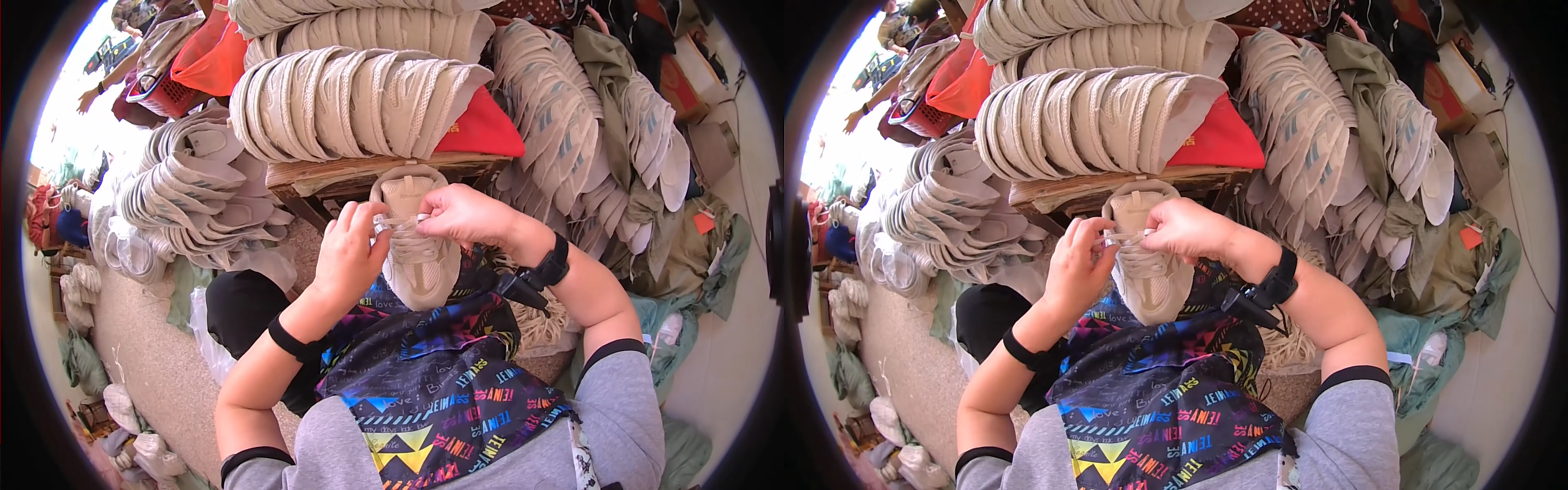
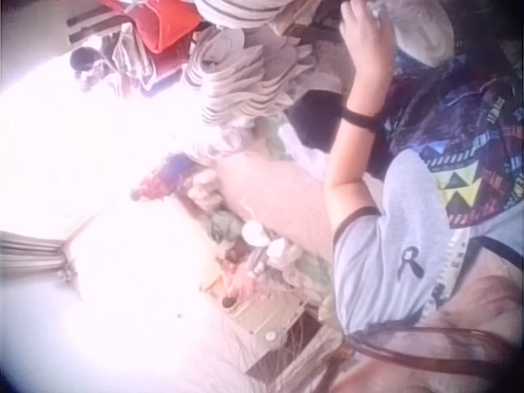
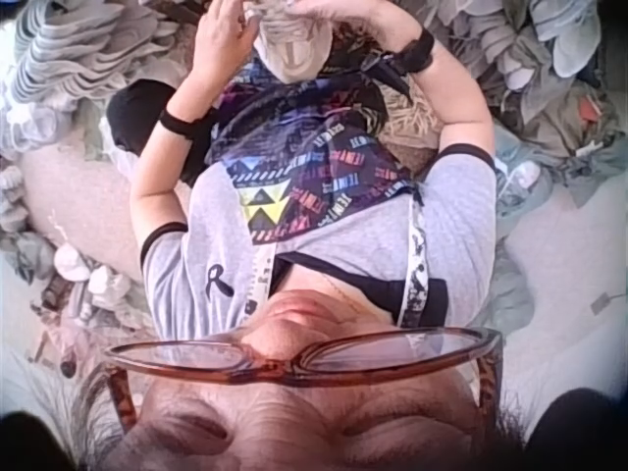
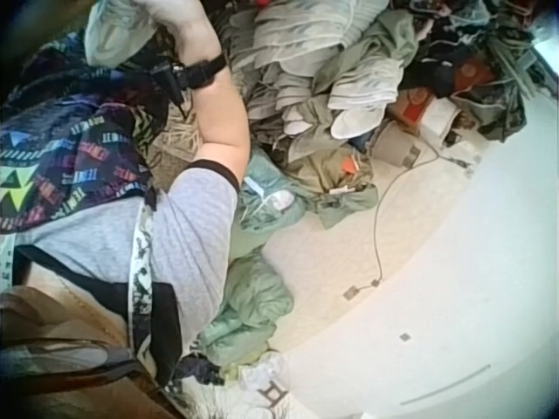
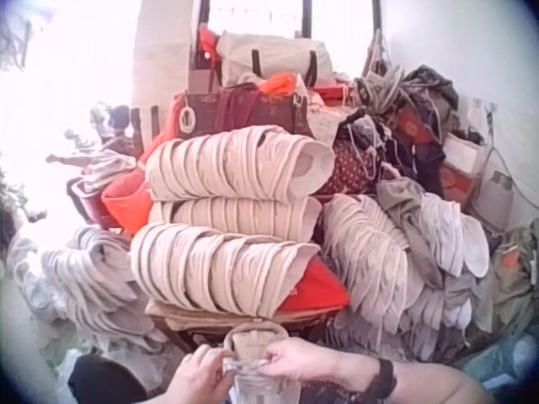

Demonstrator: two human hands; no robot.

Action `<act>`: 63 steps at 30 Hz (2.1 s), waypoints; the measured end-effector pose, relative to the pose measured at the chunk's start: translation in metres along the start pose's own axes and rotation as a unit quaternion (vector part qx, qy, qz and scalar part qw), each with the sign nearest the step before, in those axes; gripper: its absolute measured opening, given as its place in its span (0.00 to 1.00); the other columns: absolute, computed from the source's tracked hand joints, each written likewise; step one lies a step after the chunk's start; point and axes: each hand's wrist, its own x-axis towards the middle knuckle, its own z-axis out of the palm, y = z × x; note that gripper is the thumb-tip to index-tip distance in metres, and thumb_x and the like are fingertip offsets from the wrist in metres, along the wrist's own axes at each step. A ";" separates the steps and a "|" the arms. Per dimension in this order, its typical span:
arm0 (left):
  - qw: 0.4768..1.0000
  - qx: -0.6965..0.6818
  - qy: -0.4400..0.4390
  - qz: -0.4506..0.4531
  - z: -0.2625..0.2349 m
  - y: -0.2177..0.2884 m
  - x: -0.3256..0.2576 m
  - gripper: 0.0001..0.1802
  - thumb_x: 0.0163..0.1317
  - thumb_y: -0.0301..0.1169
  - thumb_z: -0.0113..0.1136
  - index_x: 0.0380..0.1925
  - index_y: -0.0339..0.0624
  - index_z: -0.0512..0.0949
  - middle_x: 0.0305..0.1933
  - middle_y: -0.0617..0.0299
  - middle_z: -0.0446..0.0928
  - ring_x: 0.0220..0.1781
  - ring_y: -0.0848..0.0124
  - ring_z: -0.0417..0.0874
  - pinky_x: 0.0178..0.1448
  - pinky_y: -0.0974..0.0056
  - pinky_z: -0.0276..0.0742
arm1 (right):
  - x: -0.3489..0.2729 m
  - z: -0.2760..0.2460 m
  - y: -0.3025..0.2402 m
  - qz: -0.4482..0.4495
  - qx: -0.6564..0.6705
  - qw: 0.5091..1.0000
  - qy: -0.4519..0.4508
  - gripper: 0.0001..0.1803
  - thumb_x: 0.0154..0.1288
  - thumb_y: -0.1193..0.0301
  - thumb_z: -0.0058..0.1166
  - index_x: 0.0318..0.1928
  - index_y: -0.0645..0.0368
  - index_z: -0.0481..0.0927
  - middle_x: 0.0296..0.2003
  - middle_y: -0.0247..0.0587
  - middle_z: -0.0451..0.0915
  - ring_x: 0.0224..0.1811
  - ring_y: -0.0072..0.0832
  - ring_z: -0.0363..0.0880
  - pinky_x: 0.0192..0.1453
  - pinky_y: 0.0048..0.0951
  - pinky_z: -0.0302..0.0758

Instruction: Insert laces into the eyelets of several white shoe uppers and tie them.

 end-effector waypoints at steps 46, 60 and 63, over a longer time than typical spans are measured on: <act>0.434 -0.709 0.441 -0.340 -0.242 -0.245 -0.133 0.13 0.69 0.37 0.55 0.49 0.47 0.80 0.54 0.55 0.78 0.46 0.63 0.77 0.43 0.60 0.72 | -0.126 -0.197 0.177 -0.255 0.447 0.612 0.600 0.16 0.69 0.77 0.45 0.56 0.66 0.70 0.41 0.44 0.80 0.26 0.16 0.68 0.23 0.16 0.63; 0.851 -0.408 0.068 -0.323 -0.059 -0.032 -0.004 0.25 0.74 0.33 0.47 0.67 0.38 0.59 0.49 0.54 0.82 0.27 0.82 0.74 0.33 0.77 0.69 | -0.033 -0.004 0.057 -0.140 0.186 0.930 0.284 0.11 0.71 0.69 0.50 0.49 0.61 0.74 0.33 0.35 0.84 0.25 0.14 0.74 0.25 0.16 0.67; 0.799 -0.494 0.008 -0.341 -0.025 -0.021 -0.003 0.19 0.74 0.31 0.46 0.61 0.34 0.65 0.51 0.50 0.80 0.40 0.74 0.82 0.43 0.73 0.75 | -0.015 0.014 0.064 -0.170 0.110 0.949 0.243 0.06 0.70 0.70 0.53 0.42 0.60 0.77 0.30 0.30 0.81 0.27 0.14 0.75 0.30 0.18 0.70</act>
